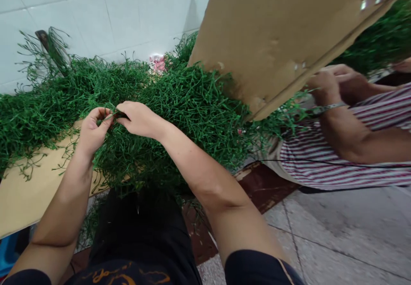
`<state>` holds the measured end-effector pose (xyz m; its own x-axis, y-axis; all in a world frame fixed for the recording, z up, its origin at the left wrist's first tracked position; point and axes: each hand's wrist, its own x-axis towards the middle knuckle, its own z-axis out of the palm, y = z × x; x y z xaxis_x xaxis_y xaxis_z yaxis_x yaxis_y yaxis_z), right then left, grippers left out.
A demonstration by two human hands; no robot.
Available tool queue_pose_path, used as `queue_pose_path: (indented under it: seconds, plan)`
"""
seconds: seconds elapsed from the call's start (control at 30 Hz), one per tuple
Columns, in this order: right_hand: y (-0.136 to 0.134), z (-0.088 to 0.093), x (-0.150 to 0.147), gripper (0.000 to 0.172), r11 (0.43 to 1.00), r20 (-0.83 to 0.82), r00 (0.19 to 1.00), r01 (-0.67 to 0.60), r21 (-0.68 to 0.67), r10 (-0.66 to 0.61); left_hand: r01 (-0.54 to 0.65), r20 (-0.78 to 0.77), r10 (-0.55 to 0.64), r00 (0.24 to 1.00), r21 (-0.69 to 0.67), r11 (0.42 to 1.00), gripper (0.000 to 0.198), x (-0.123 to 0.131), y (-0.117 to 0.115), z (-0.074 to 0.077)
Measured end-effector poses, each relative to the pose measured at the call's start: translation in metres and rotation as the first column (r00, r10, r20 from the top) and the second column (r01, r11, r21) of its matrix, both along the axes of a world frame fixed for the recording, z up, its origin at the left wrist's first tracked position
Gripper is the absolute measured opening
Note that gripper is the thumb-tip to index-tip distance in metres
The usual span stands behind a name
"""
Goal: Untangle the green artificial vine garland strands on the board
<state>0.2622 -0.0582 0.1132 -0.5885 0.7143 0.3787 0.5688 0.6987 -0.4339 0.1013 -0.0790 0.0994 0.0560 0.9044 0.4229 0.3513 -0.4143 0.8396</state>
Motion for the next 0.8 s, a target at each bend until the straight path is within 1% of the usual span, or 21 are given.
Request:
queue_pose_path:
  seconds: [0.1,0.2,0.27,0.3,0.4,0.47,0.57,0.67,0.73,0.8]
  plan:
    - [0.003,-0.004,-0.006,0.018,1.000,-0.032,0.999,-0.017,-0.014,0.016,0.093,0.095,-0.084,0.992,-0.085,0.992,0.026,-0.008,-0.004,0.000]
    - [0.006,-0.008,-0.007,0.024,0.999,-0.081,0.996,-0.048,-0.025,0.046,0.236,0.196,-0.199,0.960,-0.190,0.953,0.038,-0.020,-0.011,0.000]
    - [0.008,-0.011,-0.007,0.027,0.999,-0.090,0.995,-0.035,-0.035,0.032,0.292,0.235,-0.240,0.942,-0.221,0.930,0.043,-0.026,-0.016,-0.002]
    - [0.009,-0.013,-0.007,0.028,0.999,-0.093,0.996,-0.015,-0.037,0.012,0.288,0.228,-0.237,0.944,-0.225,0.931,0.043,-0.027,-0.017,-0.002]
    - [0.011,-0.019,-0.008,0.029,0.998,-0.092,0.994,0.050,-0.044,-0.054,0.196,0.141,-0.168,0.976,-0.217,0.956,0.039,-0.031,-0.017,-0.005]
    - [0.013,-0.023,-0.009,0.030,0.995,-0.097,0.992,0.081,-0.049,-0.086,0.175,0.100,-0.156,0.983,-0.226,0.958,0.036,-0.033,-0.017,-0.008]
    - [0.016,-0.030,-0.008,0.031,0.991,-0.135,0.982,0.122,-0.062,-0.129,0.185,0.133,-0.153,0.979,-0.271,0.945,0.030,-0.037,-0.017,-0.013]
    - [0.019,-0.036,-0.007,0.030,0.989,-0.145,0.979,0.135,-0.058,-0.142,0.115,0.173,-0.065,0.983,-0.294,0.949,0.026,-0.042,-0.017,-0.018]
    - [0.021,-0.039,-0.008,0.028,0.990,-0.119,0.983,0.140,-0.021,-0.142,0.080,0.176,-0.030,0.984,-0.288,0.954,0.025,-0.046,-0.017,-0.022]
    - [0.021,-0.042,-0.011,0.028,0.986,-0.075,0.984,0.166,0.035,-0.163,0.072,0.163,-0.025,0.986,-0.284,0.956,0.026,-0.049,-0.020,-0.026]
